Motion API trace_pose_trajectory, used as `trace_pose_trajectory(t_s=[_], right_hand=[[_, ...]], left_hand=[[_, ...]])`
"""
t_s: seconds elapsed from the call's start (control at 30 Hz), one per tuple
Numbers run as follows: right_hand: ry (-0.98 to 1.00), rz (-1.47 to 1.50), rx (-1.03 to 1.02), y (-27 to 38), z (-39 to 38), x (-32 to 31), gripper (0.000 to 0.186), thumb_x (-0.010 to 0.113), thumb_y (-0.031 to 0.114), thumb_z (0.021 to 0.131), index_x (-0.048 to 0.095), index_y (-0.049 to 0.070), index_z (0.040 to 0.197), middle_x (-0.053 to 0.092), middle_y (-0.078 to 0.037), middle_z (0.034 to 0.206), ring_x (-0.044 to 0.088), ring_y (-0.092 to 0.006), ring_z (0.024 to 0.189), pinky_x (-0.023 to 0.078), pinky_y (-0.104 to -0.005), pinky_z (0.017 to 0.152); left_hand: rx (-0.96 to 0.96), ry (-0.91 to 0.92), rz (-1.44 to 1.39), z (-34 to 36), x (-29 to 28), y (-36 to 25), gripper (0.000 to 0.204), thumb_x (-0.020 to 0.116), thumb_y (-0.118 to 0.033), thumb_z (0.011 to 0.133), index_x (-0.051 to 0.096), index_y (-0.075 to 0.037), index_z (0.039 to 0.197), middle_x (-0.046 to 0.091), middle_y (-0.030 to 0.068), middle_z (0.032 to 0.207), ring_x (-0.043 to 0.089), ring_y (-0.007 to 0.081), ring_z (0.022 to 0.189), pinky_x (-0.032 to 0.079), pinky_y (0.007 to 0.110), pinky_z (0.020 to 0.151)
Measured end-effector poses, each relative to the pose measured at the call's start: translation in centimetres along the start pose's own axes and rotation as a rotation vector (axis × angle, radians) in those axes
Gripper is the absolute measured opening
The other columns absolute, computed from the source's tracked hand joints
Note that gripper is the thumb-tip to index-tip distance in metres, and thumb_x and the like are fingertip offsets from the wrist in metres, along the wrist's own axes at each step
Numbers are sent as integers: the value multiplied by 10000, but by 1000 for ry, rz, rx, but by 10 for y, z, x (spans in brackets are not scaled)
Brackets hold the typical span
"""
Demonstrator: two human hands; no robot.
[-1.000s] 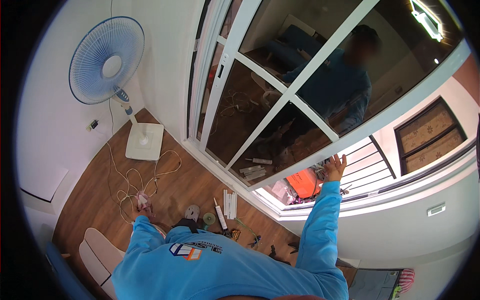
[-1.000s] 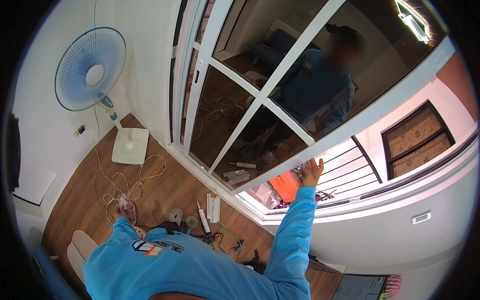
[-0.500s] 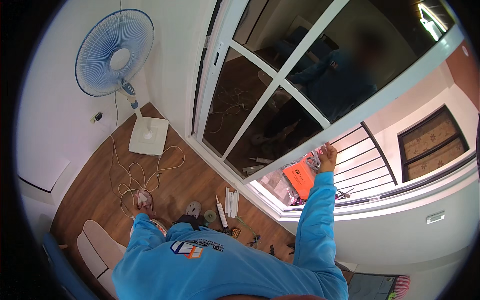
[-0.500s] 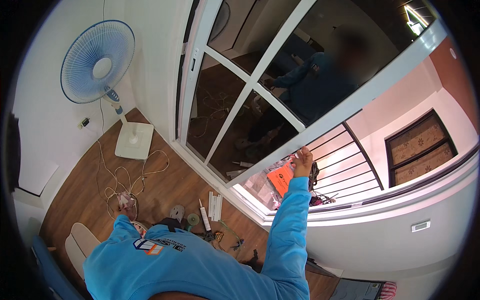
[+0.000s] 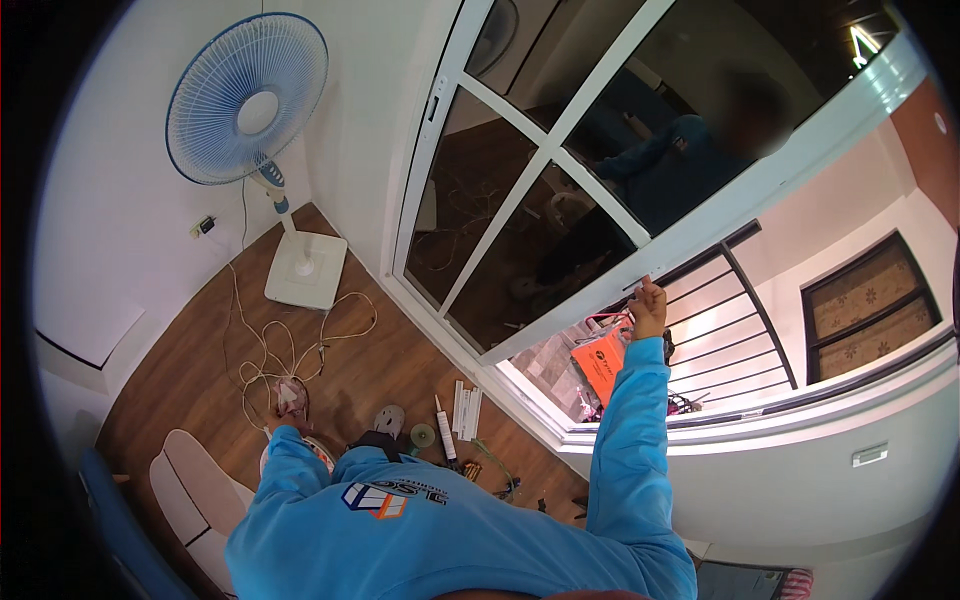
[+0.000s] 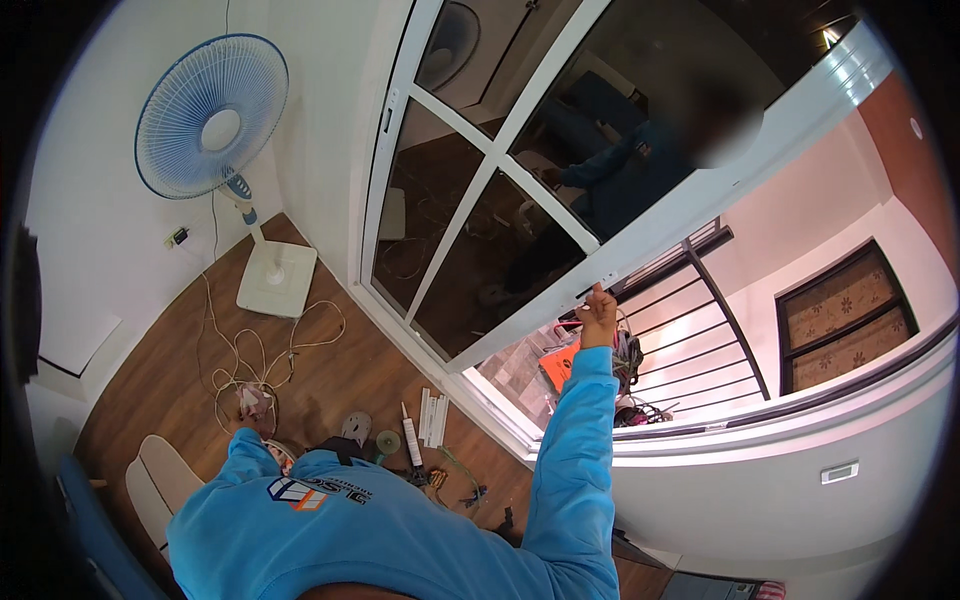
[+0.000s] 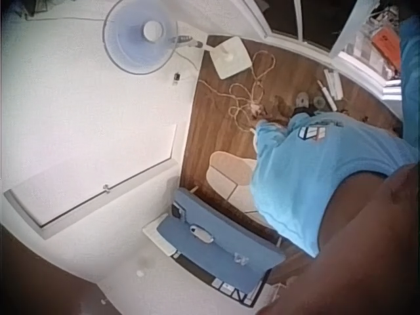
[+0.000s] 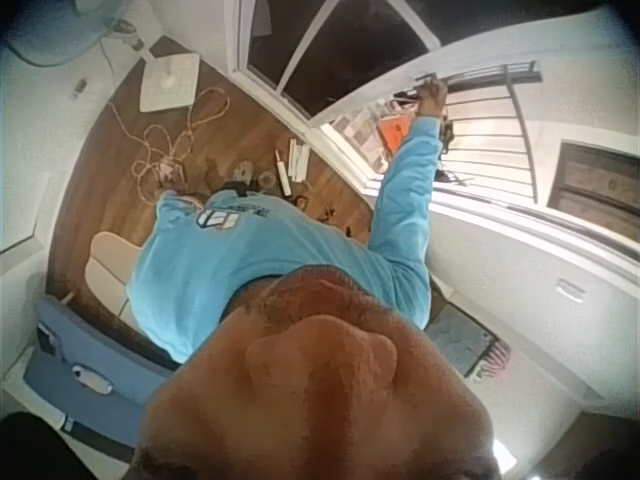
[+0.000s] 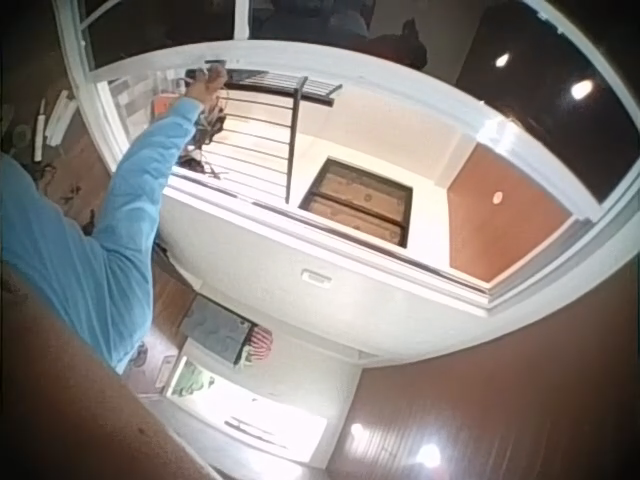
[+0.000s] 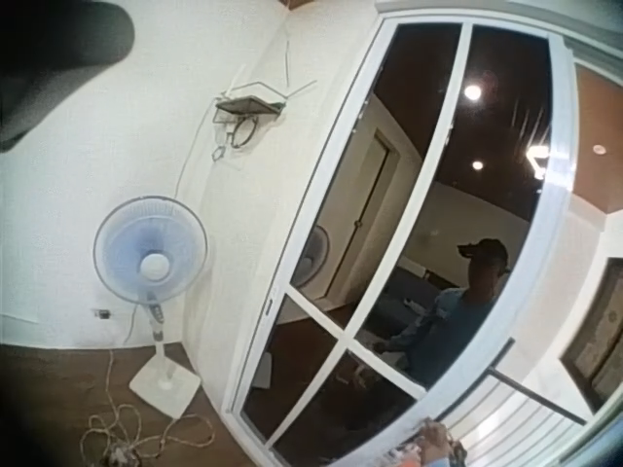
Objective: Installing or repairing trim on a sliding glass door using a tape measure and sealant.
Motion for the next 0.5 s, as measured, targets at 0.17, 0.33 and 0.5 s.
trace_pose_trajectory(t_s=[0.17, 0.33, 0.5], right_hand=[[-46, 4, -5, -1, -3, -1, 450, 520, -95, 722, 489, 119, 1117, 440, -128, 1413, 474, -271, 1209, 477, -323, 863], [-495, 43, 34, 3, 6, -34, 445, 644, -81, 724, 500, 75, 1115, 626, -130, 1006, 616, -197, 850, 507, -286, 662], [-575, 33, 86, -12, 32, -59, 683, 706, -16, 678, 444, 115, 1295, 601, -92, 1153, 593, -199, 796, 462, -286, 557]], left_hand=[[17, 77, -31, 8, -7, 10, 557, 715, -91, 777, 447, -29, 1261, 610, 122, 1158, 591, 240, 1034, 502, 334, 801], [83, 42, -49, 16, -22, -31, 513, 696, -96, 793, 469, -26, 1248, 619, 122, 1135, 598, 244, 1008, 502, 339, 783], [265, 113, -1, 20, -3, -132, 470, 677, -101, 809, 490, -24, 1234, 628, 122, 1112, 604, 248, 981, 501, 344, 764]])
Point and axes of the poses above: each hand's wrist, its own z-axis towards the middle knuckle, its own x-axis out of the palm, y = z × x, the point moved 6 cm from there along z, towards the middle knuckle
